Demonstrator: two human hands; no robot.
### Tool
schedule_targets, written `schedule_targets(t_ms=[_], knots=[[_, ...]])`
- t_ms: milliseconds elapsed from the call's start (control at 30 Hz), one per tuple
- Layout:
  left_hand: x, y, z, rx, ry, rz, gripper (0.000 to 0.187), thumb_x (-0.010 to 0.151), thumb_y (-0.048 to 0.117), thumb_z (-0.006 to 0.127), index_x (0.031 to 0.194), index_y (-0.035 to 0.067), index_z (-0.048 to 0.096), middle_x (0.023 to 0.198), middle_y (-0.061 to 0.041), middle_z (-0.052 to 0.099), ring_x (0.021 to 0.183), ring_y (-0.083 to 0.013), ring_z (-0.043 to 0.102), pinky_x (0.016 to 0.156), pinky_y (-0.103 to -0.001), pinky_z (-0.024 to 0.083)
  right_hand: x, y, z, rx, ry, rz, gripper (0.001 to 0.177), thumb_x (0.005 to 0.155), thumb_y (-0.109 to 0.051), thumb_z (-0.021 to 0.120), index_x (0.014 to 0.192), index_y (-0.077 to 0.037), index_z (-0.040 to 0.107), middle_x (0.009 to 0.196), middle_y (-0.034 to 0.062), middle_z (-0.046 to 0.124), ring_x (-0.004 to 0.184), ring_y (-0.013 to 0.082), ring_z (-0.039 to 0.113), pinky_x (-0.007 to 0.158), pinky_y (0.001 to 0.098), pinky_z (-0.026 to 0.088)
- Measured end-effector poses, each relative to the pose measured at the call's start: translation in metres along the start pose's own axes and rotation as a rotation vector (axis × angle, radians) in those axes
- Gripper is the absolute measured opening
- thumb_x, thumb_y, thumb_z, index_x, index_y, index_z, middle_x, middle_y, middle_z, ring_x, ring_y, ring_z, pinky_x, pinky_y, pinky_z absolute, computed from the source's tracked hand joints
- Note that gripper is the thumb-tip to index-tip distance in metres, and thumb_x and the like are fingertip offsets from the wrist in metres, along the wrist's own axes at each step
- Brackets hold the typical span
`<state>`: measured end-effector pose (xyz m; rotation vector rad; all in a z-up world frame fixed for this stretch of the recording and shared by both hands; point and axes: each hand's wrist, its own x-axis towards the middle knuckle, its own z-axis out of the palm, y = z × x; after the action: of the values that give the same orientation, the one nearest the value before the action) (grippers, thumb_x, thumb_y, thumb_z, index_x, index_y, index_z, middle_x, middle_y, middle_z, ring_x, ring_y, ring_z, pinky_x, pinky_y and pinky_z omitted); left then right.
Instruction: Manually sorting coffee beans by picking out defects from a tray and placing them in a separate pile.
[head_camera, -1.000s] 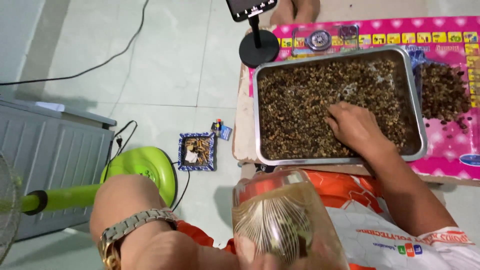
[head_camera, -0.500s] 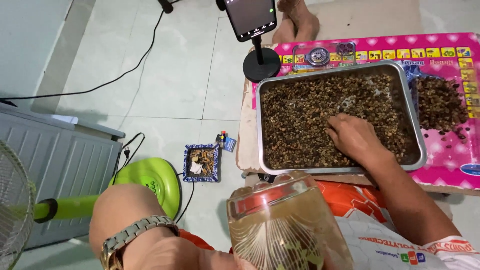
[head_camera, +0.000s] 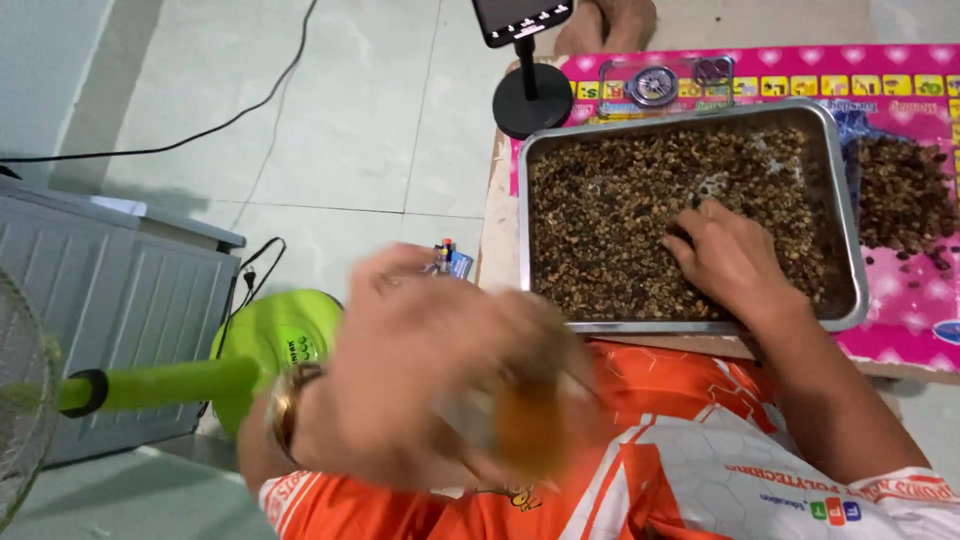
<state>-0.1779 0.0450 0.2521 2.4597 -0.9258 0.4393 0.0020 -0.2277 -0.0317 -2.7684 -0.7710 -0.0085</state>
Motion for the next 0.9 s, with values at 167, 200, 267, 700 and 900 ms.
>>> schedule_targets(t_ms=[167, 200, 267, 700, 900], knots=[[-0.096, -0.066, 0.024, -0.024, 0.536, -0.520, 0.073, 0.068, 0.018, 0.087, 0.129, -0.005, 0.053, 0.120, -0.019, 0.067, 0.104, -0.0268, 0.067, 0.097, -0.036, 0.057, 0.000, -0.005, -0.005, 0.017, 0.050, -0.038, 0.041, 0.091, -0.039, 0.073, 0.120, -0.009, 0.072, 0.096, 0.0126, 0.064, 0.077, 0.0364, 0.067, 0.070, 0.0469, 0.057], [-0.116, -0.093, 0.031, -0.030, 0.529, -0.520, 0.073, 0.068, 0.018, 0.087, 0.129, -0.005, 0.053, 0.120, -0.019, 0.067, 0.104, -0.0268, 0.067, 0.097, -0.036, 0.057, -0.002, -0.007, -0.007, 0.018, 0.046, -0.030, 0.041, 0.091, -0.039, 0.073, 0.120, -0.009, 0.072, 0.096, 0.0126, 0.064, 0.077, 0.0364, 0.067, 0.070, 0.0469, 0.057], [-0.159, -0.146, 0.047, 0.141, 0.747, -0.614, 0.074, 0.079, 0.035, 0.095, 0.129, -0.001, 0.053, 0.122, -0.016, 0.066, 0.112, -0.0311, 0.068, 0.096, -0.039, 0.051, 0.002, -0.010, -0.013, 0.036, -0.058, -0.067, 0.046, 0.104, -0.042, 0.066, 0.122, -0.001, 0.070, 0.093, 0.0157, 0.063, 0.069, 0.0324, 0.067, 0.056, 0.0454, 0.054], [-0.416, -0.387, 0.215, 0.570, 1.089, -1.540, 0.065, 0.063, 0.030, 0.097, 0.114, 0.009, 0.062, 0.102, -0.018, 0.073, 0.102, -0.0429, 0.070, 0.088, -0.056, 0.056, 0.005, 0.000, 0.009, -0.054, -0.056, -0.088, 0.044, 0.105, -0.046, 0.065, 0.123, -0.007, 0.072, 0.088, 0.0097, 0.060, 0.061, 0.0255, 0.062, 0.051, 0.0398, 0.047], [-0.441, -0.390, 0.243, 0.511, 1.024, -1.690, 0.066, 0.075, 0.034, 0.094, 0.120, 0.006, 0.055, 0.113, -0.018, 0.069, 0.112, -0.0419, 0.066, 0.094, -0.062, 0.052, 0.002, 0.004, 0.012, -0.021, -0.088, -0.063, 0.040, 0.104, -0.042, 0.067, 0.119, -0.006, 0.072, 0.087, 0.0106, 0.059, 0.063, 0.0292, 0.064, 0.053, 0.0414, 0.049]])
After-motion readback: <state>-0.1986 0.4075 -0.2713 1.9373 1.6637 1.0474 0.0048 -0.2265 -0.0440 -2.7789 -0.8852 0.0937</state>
